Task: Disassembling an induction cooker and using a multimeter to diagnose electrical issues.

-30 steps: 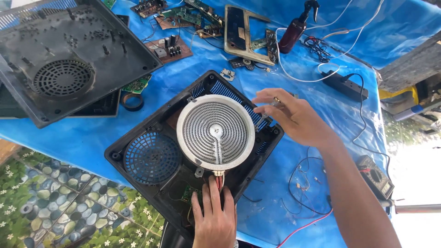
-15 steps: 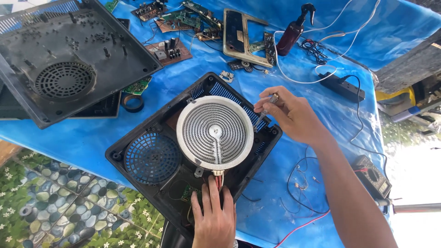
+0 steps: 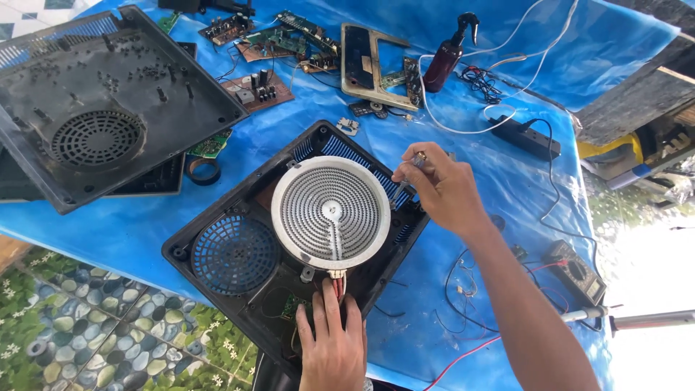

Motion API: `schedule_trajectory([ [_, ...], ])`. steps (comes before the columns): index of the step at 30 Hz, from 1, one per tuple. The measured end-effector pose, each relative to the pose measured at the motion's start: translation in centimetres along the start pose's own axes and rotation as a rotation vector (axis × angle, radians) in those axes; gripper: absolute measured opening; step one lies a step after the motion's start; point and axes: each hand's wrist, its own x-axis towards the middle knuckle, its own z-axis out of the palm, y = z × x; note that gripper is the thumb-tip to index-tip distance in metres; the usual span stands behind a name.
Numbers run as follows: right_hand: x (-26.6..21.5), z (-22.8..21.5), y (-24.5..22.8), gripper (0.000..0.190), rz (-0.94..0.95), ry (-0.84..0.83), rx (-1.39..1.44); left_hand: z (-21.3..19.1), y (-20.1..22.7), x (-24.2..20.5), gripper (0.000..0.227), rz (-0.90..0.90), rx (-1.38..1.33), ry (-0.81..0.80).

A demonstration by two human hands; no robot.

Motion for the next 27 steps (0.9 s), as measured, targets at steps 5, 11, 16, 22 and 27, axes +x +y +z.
schedule_trajectory([
  [5, -0.1, 0.5, 0.0, 0.009, -0.028, 0.071, 0.014, -0.4, 0.1, 0.0, 0.036, 0.006, 0.018, -0.064],
  [11, 0.5, -4.1, -0.3, 0.015, -0.001, 0.096, 0.144, 2.1, -0.6, -0.7, 0.046, 0.036, -0.072, 0.003],
  [16, -0.9, -6.7, 4.5, 0.022, 0.262, 0.322, 0.279, 2.4, -1.0, -2.7, 0.052, -0.066, -0.338, 0.122],
  [22, -4.3, -3.9, 15.4, 0.025, 0.721, -0.007, -0.287, 2.3, -3.6, -3.4, 0.040, -0.136, -0.457, 0.682],
  [27, -5.0, -2.2, 18.4, 0.034, 0.831, -0.132, -0.396, -0.2, -7.8, -2.7, 0.064, -0.438, -0.506, 0.554],
])
